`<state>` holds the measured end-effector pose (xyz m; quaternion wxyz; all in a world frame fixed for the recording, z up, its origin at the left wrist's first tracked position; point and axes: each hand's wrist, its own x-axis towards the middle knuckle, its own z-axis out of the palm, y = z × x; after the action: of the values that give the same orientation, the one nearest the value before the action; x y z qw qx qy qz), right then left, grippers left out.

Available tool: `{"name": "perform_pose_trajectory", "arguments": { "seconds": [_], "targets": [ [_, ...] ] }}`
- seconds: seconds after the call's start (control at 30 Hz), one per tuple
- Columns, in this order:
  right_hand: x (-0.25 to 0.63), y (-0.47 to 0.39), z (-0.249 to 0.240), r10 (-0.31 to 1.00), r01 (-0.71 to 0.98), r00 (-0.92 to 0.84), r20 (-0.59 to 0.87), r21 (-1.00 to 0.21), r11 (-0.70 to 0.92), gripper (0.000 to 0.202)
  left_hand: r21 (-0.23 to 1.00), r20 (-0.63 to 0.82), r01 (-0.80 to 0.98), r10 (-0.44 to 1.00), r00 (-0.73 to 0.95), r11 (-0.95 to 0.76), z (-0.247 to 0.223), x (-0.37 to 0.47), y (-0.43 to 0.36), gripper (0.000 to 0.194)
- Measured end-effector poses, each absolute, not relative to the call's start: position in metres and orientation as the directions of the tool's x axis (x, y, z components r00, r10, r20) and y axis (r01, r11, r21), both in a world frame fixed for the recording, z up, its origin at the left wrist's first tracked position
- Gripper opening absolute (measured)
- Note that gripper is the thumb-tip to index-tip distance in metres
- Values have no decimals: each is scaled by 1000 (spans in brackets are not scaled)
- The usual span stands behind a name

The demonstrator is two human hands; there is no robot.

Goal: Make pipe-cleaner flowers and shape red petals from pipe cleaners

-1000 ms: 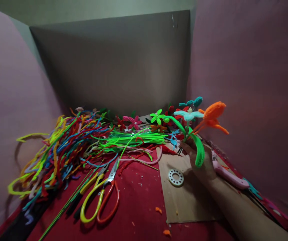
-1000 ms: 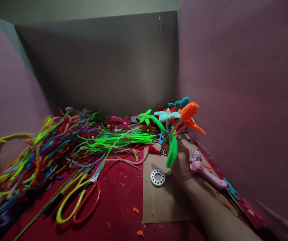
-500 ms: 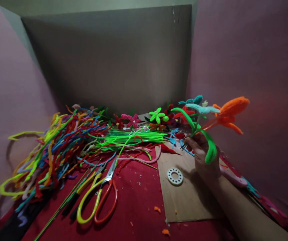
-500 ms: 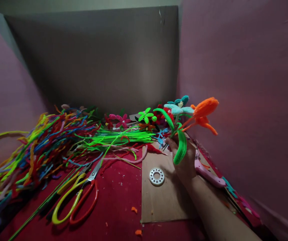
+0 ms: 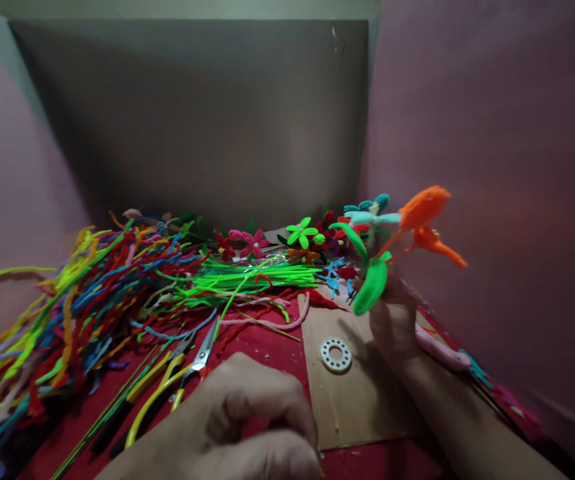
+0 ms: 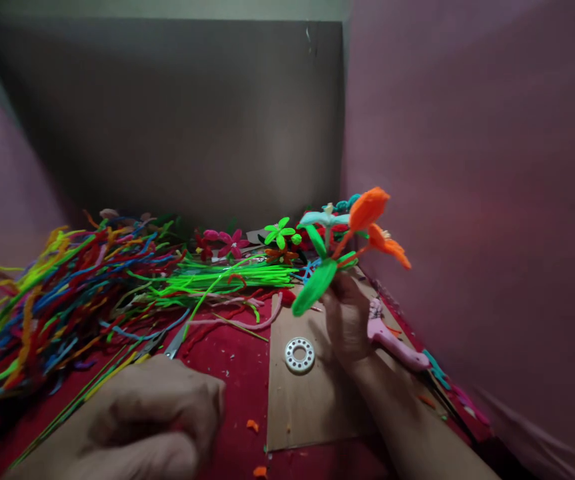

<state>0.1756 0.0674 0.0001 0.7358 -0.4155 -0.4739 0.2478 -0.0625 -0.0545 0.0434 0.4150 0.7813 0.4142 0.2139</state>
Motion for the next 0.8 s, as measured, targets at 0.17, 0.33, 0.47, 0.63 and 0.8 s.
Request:
{"name": "perform_pose_trajectory", "arguments": {
  "seconds": [0.17, 0.33, 0.47, 0.63, 0.8],
  "targets": [
    [176, 65, -1, 787, 196, 350, 508, -861, 469, 17, 865, -144, 485, 860, 490, -132, 85, -20, -19, 31],
    [168, 64, 2, 809, 122, 333, 485, -872, 473, 16, 884, -147, 458, 881, 450, -87, 47, -23, -3, 25],
    [161, 61, 2, 856, -31, 335, 394, -903, 428, 18, 927, -83, 369, 925, 372, -65, 40, -10, 5, 23],
    [159, 56, 4, 844, 100, 286, 454, -890, 445, 17, 951, 4, 296, 957, 291, -94, 39, 17, 10, 24],
    [158, 57, 2, 899, 16, 227, 374, -924, 381, 15, 952, 78, 267, 961, 266, -151, 52, 28, 6, 18]
  ]
}}
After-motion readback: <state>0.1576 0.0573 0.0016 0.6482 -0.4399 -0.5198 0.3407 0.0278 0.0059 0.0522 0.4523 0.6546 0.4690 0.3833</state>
